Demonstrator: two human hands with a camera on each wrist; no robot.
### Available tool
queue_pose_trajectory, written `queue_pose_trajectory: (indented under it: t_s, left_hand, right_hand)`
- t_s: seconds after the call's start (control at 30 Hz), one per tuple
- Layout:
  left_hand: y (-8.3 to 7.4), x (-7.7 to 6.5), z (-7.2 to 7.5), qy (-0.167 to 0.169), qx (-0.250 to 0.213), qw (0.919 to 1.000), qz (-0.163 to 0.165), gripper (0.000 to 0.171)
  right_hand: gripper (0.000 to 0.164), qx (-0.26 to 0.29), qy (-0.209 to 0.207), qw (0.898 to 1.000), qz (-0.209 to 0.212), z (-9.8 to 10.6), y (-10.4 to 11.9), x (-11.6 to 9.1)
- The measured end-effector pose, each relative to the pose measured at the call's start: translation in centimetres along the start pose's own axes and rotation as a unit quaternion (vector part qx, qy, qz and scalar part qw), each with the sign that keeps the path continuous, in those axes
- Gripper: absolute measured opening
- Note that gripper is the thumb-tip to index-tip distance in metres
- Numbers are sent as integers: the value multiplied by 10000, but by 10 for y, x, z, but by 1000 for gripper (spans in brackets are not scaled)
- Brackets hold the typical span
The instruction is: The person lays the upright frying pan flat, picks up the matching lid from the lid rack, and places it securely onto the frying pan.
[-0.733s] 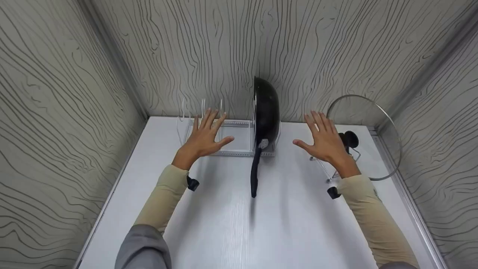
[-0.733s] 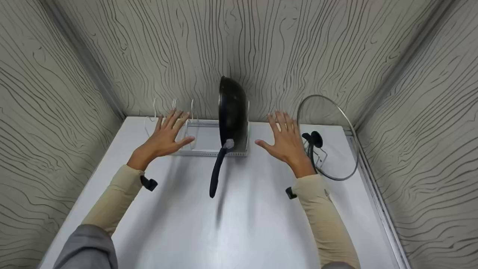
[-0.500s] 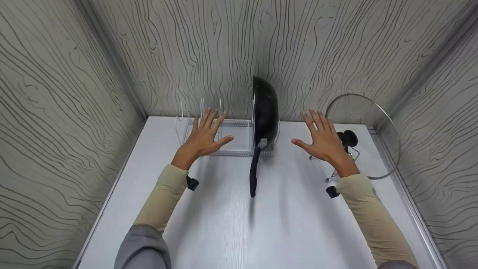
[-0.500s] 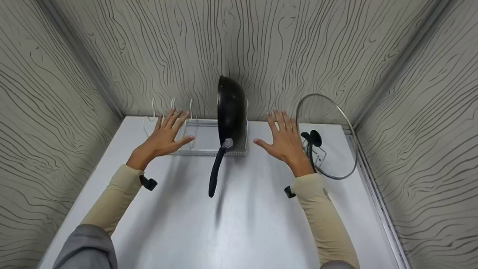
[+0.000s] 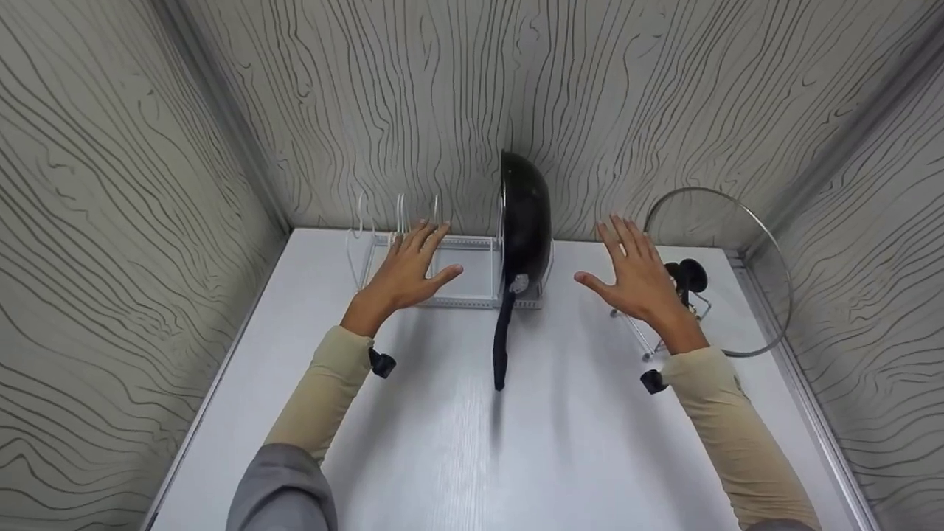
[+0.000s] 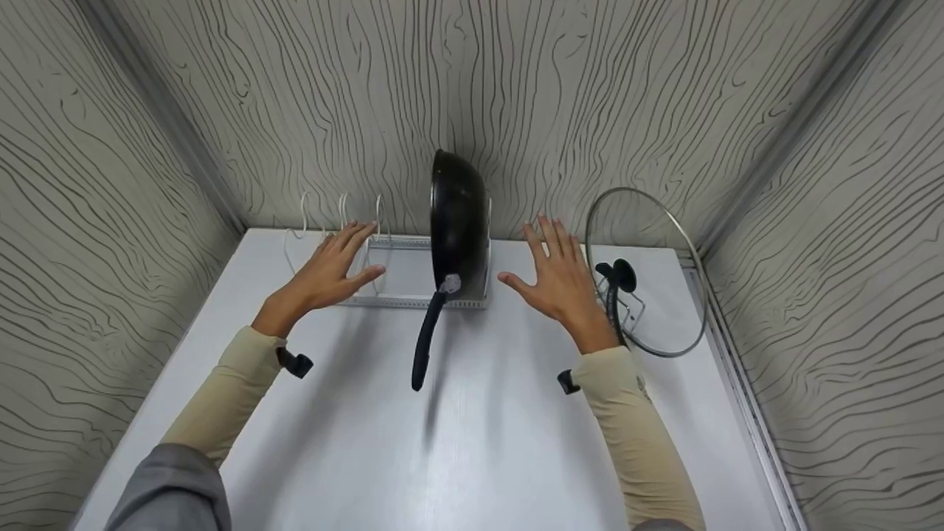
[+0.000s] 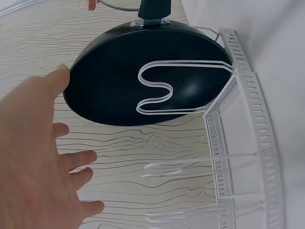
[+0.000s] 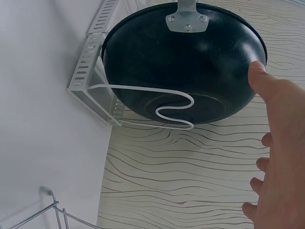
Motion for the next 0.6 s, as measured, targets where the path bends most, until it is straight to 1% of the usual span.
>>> queue_pose_trajectory:
  t_s: [0.13,0.27,0.47,0.6]
  left_hand:
    - [-3,-1,2,-190,-77,9998,-55,82]
    - [-10,-3,4,-521,-118,9984,-192,76]
    - [-22,-5,4,-1024,-89,9936,-466,66]
    - [-28,-7,3,-1268,-211,9903,-532,61]
  right_hand:
    - [99,154,-82,9998,6,1,3,-1]
    - [97,373,-306,9988,54,3,7,-4]
    - [91,716,-574,9957,154,6,11,-12]
    - [86,974,-667,9929,115,6,13,-17]
Point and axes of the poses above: each hand's wrist, its own x-axis towards the middle knuckle, its own z-axis out of the back of the hand, y = z × x, the point moved 7 cm from there along x, towards the middle knuckle, and after that the axes turned 12 degrees about -z, right-handed, at the moved point
